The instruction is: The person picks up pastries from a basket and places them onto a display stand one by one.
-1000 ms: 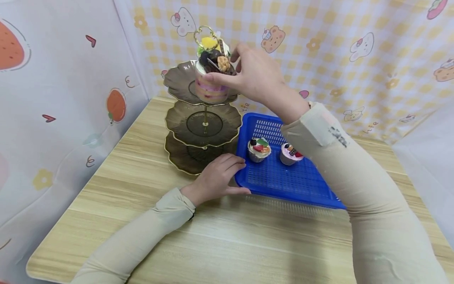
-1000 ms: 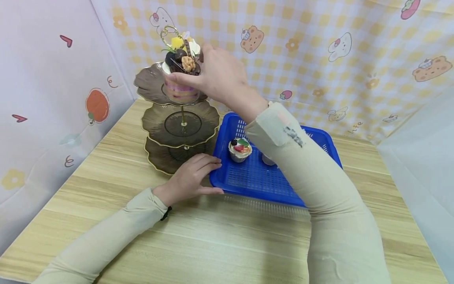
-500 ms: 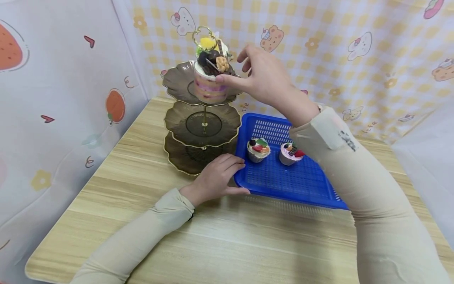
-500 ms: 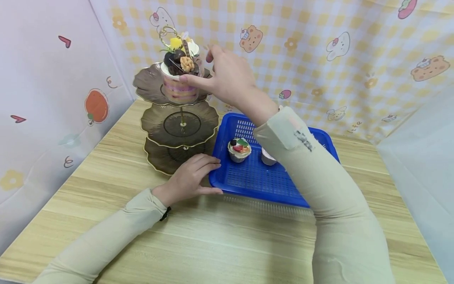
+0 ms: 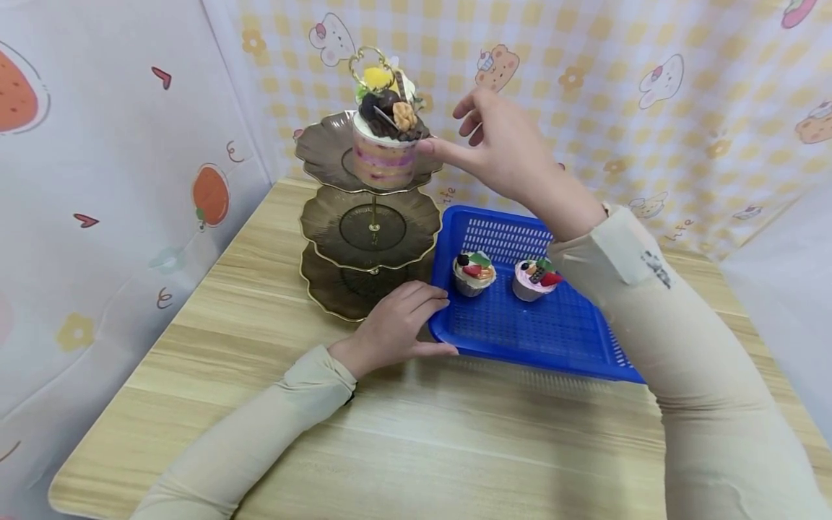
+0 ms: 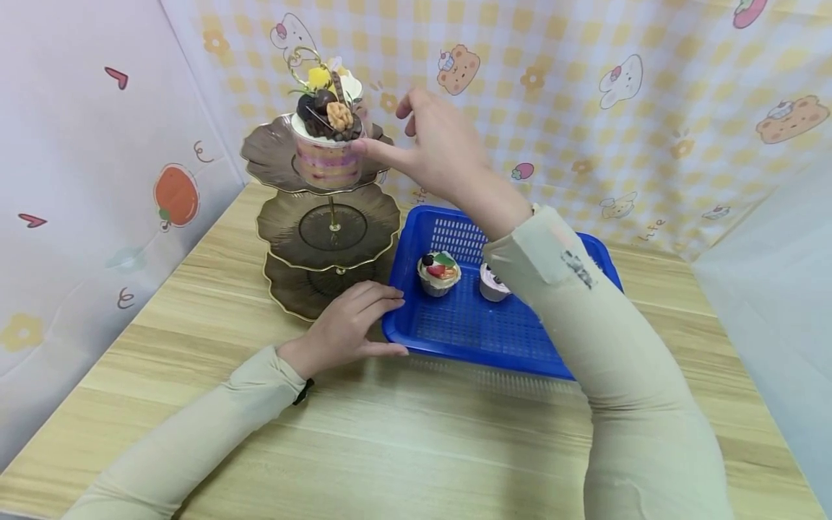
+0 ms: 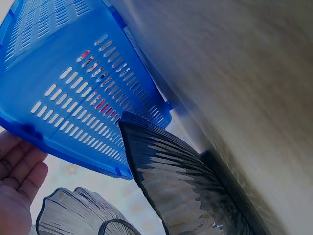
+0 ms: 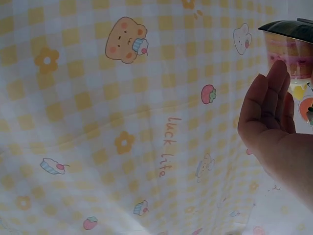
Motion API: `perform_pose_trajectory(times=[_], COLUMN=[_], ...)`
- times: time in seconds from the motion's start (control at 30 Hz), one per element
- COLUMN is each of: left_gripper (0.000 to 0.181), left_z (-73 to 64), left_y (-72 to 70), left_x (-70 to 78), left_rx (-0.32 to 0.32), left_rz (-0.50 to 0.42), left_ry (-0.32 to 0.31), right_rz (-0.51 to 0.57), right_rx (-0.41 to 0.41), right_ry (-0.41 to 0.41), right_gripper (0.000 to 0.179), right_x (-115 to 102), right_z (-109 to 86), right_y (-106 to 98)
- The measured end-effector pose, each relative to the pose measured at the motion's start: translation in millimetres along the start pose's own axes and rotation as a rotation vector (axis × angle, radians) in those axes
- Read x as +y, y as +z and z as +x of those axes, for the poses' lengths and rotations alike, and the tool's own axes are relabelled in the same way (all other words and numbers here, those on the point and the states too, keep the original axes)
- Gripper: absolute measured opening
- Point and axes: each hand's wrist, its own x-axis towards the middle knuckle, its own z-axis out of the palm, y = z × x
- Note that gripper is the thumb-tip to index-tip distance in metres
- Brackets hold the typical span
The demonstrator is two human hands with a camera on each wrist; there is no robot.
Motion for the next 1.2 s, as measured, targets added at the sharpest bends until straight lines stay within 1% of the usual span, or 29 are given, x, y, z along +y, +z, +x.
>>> perform_pose_trajectory(times=[0.2, 0.6, 0.87, 1.07, 1.2], left_gripper=[0.065, 0.067, 0.068, 0.069, 0.069], left_z=[0.3, 0.2, 1.1, 0.8, 0.8], left_y=[-0.2, -0.4, -0.3, 0.1, 1.1], left_x=[-0.3, 0.7, 0.3, -0.4, -0.8], left_rx=[-0.005, 0.004, -0.005, -0.005, -0.006], left_rz=[0.001, -0.008, -0.017, -0.018, -0.016], left_ry=[-0.001, -0.003, -0.004, 0.0, 0.001], right_rz=[0.046, 0.031, 0.03, 0.061, 0.075], right_rx=[0.001, -0.046, -0.067, -0.045, -0.045], right_ry=[0.021, 0.049, 0.071, 0.049, 0.025], right_gripper=[0.063, 0.064, 0.061, 0.054, 0.051], right_x=[12, 36, 54, 66, 74], right_z=[-5.6, -14.1, -18.3, -19.9, -21.0], right_y=[1, 9, 20, 30, 36])
